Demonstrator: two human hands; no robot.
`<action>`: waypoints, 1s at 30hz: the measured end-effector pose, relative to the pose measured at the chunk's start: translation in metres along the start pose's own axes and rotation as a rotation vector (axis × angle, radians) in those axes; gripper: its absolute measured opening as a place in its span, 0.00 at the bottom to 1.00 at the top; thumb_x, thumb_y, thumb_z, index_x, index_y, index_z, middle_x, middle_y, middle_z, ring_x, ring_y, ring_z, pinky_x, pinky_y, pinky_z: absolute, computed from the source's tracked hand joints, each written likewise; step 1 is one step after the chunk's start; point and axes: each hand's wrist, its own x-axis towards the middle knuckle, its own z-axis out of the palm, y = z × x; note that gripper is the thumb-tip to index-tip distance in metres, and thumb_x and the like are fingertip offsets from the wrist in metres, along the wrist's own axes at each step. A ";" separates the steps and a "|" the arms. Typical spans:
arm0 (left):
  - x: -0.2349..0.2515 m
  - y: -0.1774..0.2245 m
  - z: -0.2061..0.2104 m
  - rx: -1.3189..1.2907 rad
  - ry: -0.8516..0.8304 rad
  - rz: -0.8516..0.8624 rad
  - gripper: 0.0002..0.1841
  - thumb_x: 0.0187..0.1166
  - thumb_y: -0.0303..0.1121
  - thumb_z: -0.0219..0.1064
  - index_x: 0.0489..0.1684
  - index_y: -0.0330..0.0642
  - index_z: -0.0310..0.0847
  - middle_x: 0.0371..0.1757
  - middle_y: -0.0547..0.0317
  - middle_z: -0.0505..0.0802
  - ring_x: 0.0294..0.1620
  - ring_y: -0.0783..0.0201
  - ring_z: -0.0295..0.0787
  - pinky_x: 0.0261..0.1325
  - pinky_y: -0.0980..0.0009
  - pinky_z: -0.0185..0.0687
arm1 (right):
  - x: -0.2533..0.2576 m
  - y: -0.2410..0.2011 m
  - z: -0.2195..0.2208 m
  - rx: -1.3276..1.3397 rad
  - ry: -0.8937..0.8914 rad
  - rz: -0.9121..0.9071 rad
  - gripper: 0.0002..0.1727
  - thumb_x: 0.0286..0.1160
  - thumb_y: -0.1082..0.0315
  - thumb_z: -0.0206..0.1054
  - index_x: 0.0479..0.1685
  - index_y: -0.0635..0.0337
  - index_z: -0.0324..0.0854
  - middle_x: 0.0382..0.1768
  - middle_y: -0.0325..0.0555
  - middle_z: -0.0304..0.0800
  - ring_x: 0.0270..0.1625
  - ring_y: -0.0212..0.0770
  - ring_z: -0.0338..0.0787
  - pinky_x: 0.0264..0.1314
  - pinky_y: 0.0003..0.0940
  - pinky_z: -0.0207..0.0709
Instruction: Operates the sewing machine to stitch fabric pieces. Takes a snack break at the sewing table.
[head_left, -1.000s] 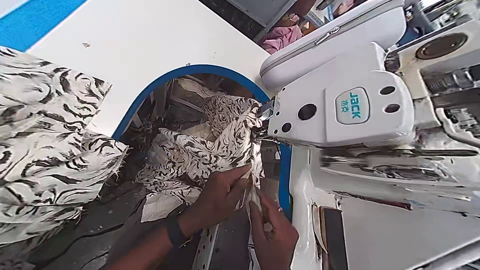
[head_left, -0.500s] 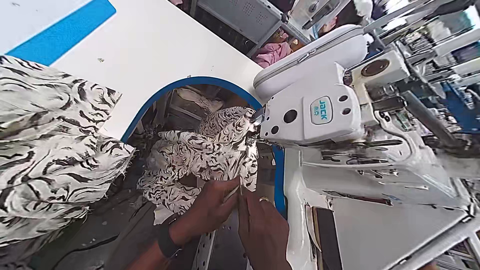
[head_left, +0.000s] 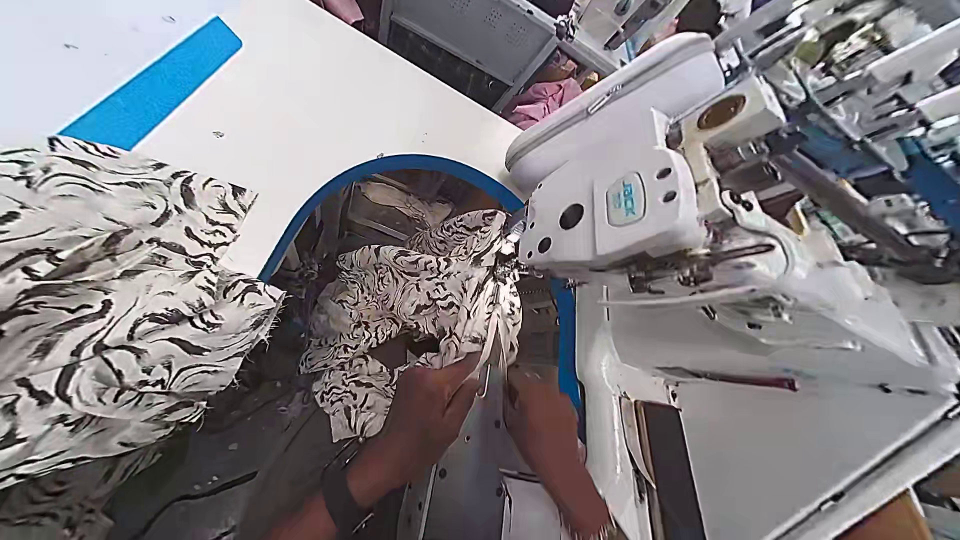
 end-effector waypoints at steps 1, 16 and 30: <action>0.002 0.003 -0.002 0.026 -0.029 0.010 0.20 0.84 0.32 0.57 0.67 0.33 0.87 0.22 0.52 0.90 0.19 0.60 0.81 0.30 0.60 0.79 | 0.018 0.003 0.000 -0.040 -0.311 0.084 0.14 0.80 0.67 0.64 0.49 0.72 0.87 0.46 0.70 0.91 0.55 0.70 0.90 0.53 0.66 0.78; -0.016 -0.002 0.014 0.083 0.128 0.208 0.15 0.81 0.32 0.59 0.42 0.35 0.93 0.14 0.59 0.84 0.13 0.67 0.77 0.20 0.72 0.71 | -0.082 -0.010 -0.040 0.178 -0.022 -0.476 0.16 0.78 0.66 0.61 0.21 0.63 0.83 0.09 0.49 0.77 0.13 0.49 0.83 0.13 0.44 0.70; -0.002 0.003 0.006 0.247 0.024 0.232 0.18 0.81 0.31 0.58 0.59 0.33 0.90 0.13 0.57 0.82 0.11 0.58 0.79 0.15 0.63 0.71 | -0.061 -0.023 -0.050 0.001 0.020 -0.344 0.16 0.76 0.62 0.63 0.24 0.63 0.83 0.09 0.48 0.77 0.13 0.50 0.84 0.13 0.45 0.70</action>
